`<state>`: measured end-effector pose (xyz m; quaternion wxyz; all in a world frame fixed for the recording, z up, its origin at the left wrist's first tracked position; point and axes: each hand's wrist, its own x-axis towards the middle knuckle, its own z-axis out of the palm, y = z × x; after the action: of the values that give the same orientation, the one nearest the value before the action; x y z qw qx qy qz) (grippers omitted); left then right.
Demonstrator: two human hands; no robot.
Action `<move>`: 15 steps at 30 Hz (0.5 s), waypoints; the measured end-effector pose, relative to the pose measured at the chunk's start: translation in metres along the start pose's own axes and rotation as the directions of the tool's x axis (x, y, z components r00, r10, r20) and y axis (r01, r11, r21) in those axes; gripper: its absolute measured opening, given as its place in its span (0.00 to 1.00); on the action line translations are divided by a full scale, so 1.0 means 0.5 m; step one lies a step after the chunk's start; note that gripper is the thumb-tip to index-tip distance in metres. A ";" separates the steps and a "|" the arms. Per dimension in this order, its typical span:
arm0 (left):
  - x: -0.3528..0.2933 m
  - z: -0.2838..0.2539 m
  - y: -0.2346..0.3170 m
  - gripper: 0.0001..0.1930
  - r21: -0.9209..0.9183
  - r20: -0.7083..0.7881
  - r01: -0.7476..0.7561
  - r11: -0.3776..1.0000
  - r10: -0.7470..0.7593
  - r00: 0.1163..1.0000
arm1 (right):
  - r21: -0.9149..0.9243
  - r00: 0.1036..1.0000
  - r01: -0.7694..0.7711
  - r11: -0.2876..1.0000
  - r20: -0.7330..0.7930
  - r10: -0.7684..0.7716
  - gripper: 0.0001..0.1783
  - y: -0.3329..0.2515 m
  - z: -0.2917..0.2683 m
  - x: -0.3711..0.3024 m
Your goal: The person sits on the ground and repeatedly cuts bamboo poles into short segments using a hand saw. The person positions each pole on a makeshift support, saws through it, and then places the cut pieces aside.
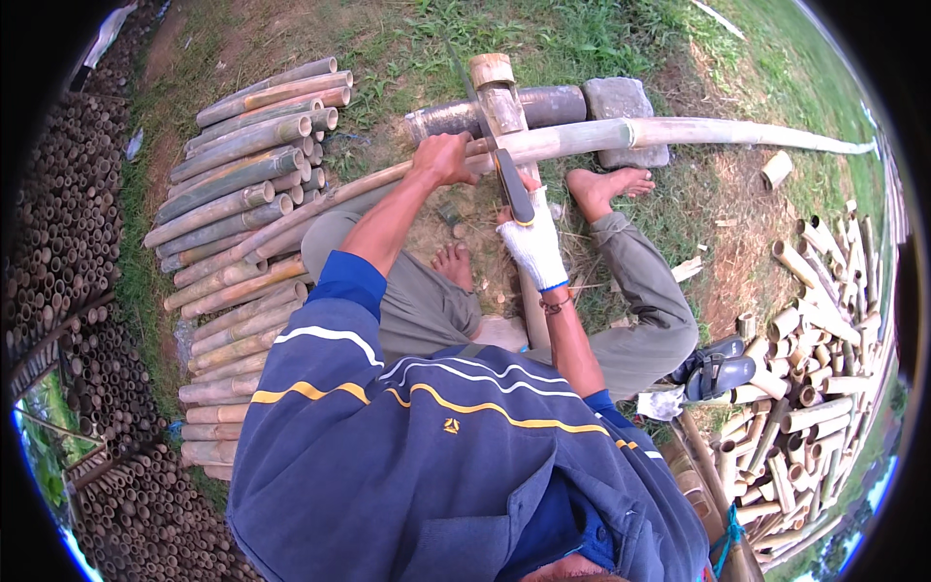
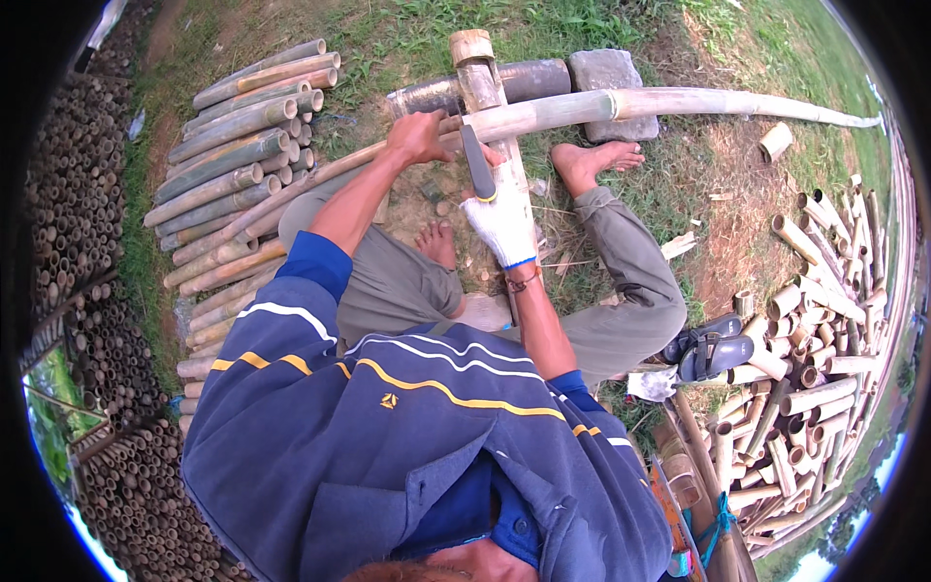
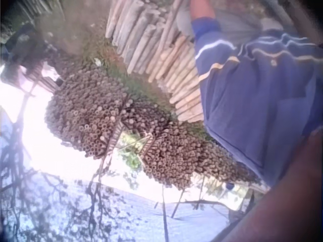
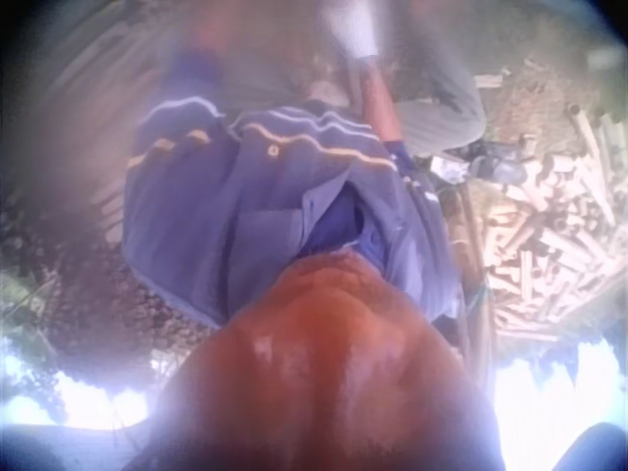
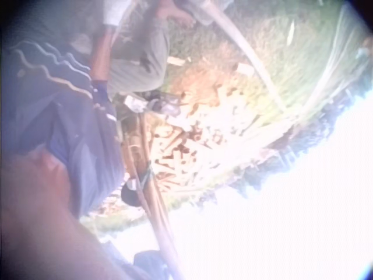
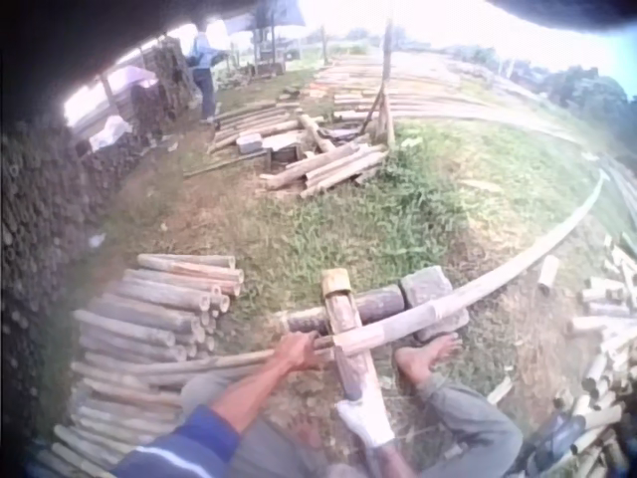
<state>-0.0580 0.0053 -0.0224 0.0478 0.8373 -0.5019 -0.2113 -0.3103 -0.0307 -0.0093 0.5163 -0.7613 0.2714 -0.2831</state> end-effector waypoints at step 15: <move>-0.008 0.014 -0.020 0.50 0.012 0.036 0.036 0.999 -0.036 0.999 | 0.126 0.926 -0.374 0.919 -0.007 0.378 0.33 -0.175 -0.105 -0.376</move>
<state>-0.0543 0.0144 -0.0307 0.0302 0.8425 -0.4888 -0.2245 -0.4673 0.0965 0.0608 0.6022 -0.6576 0.4028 -0.2065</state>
